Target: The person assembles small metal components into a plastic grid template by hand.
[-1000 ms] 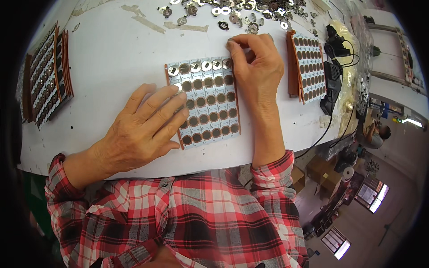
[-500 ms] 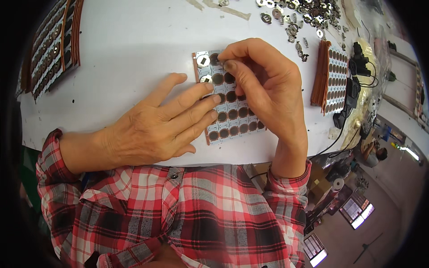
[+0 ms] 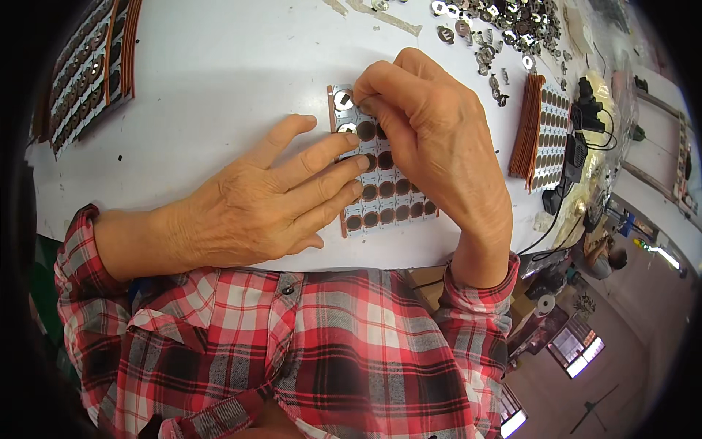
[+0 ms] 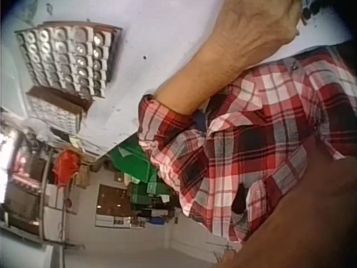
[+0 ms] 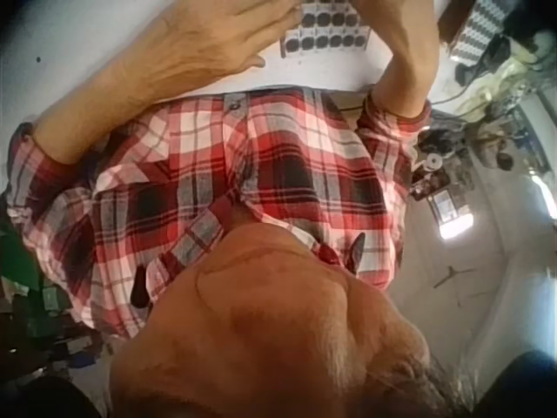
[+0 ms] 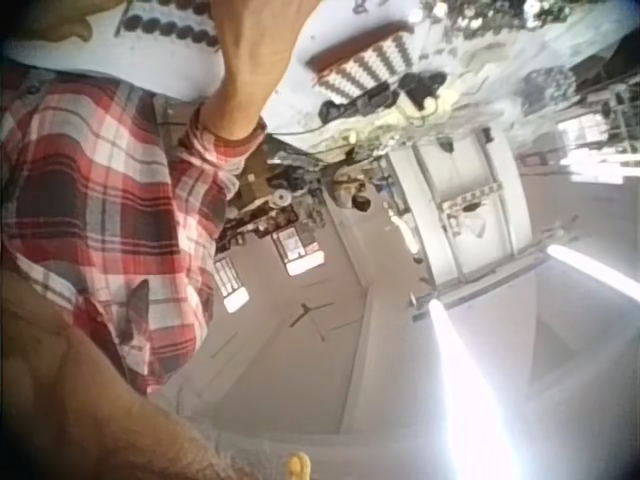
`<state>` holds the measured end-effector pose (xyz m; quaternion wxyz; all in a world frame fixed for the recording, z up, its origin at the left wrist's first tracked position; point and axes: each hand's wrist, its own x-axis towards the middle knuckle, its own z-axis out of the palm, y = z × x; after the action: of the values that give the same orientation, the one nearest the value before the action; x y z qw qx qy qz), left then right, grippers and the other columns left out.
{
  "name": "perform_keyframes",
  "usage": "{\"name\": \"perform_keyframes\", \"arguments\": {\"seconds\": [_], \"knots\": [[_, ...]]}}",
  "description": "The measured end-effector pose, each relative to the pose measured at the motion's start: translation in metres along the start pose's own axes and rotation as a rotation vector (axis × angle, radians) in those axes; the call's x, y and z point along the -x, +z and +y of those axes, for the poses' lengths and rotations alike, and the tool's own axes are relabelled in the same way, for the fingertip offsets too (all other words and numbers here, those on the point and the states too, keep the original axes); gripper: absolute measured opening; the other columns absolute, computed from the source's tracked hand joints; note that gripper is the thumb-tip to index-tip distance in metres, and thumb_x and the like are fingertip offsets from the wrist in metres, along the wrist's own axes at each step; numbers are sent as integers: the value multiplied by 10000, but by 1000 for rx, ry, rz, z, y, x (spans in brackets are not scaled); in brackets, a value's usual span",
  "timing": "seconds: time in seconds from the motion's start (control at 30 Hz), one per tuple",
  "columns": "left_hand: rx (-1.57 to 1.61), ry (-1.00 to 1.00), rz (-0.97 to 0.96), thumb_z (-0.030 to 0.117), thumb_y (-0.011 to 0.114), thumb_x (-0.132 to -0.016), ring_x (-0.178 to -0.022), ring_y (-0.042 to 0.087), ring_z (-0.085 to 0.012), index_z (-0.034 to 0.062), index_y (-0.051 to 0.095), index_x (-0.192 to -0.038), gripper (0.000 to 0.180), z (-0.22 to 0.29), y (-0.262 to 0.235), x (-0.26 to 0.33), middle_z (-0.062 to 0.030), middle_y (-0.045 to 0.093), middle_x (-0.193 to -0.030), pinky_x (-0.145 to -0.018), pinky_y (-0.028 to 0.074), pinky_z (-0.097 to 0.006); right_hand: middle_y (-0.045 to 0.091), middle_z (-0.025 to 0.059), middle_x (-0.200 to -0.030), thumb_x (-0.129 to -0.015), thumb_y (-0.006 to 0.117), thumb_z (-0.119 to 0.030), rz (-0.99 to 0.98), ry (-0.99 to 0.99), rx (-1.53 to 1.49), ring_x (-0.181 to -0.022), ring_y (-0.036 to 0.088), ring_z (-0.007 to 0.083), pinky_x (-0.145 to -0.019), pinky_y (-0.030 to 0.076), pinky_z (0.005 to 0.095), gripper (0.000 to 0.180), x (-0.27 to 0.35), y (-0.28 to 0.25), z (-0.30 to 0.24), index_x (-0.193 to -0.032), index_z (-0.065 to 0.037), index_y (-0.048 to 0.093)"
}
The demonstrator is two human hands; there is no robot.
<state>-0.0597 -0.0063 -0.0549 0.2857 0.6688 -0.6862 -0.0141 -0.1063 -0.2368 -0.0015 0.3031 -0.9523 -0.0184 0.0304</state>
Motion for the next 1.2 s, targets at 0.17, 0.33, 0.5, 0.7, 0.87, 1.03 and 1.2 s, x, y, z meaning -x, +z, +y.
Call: {"name": "perform_keyframes", "arguments": {"seconds": [0.17,0.33,0.5,0.7,0.87,1.03,1.2], "knots": [[2,5,0,345,846,-652,-1401,517,-352,-31,734,-1228,697,0,-2,0,-167,666,-1359,-1151,410,-579,624,54,-917,-983,672,39,-45,83,-56,-837,618,136,-757,486,265,67,-3,-3,-1,-1038,20,704],[25,16,10,322,856,-654,-1378,521,-383,-62,725,-1200,681,-2,0,-2,-188,663,-1329,-1150,438,-555,638,58,-947,-980,665,41,-96,73,-64,-879,627,146,-802,494,273,72,-3,-4,1,-1038,23,702],[25,32,10,301,860,-653,-1368,519,-400,-81,716,-1184,670,-4,2,-2,-209,656,-1319,-1145,458,-538,679,32,-905,-975,695,37,-48,125,-110,-831,640,96,-759,507,243,69,-3,-1,-2,-1036,8,709],[48,38,14,291,859,-658,-1365,519,-407,-88,711,-1180,661,-4,1,-3,-217,652,-1304,-1140,462,-543,722,6,-885,-951,761,31,155,211,-159,-816,664,56,-736,529,208,82,12,17,3,-1012,16,708],[66,41,39,294,853,-672,-1363,517,-417,-95,708,-1170,649,-4,3,-4,-221,649,-1291,-1130,464,-558,723,18,-934,-935,782,38,321,197,-212,-837,669,65,-751,535,207,107,21,31,7,-1029,31,732],[48,57,81,288,816,-711,-1302,566,-443,-113,714,-1068,547,-1,9,-7,-240,677,-1192,-1068,494,-612,696,17,-934,-917,792,49,313,133,-247,-807,639,58,-712,501,199,132,19,30,10,-1041,27,751],[15,45,137,235,795,-729,-1253,603,-450,-119,716,-968,435,2,13,-11,-248,686,-1128,-1035,516,-616,668,9,-910,-917,783,54,287,104,-238,-777,607,49,-674,461,193,131,17,26,11,-1039,19,750]]}}
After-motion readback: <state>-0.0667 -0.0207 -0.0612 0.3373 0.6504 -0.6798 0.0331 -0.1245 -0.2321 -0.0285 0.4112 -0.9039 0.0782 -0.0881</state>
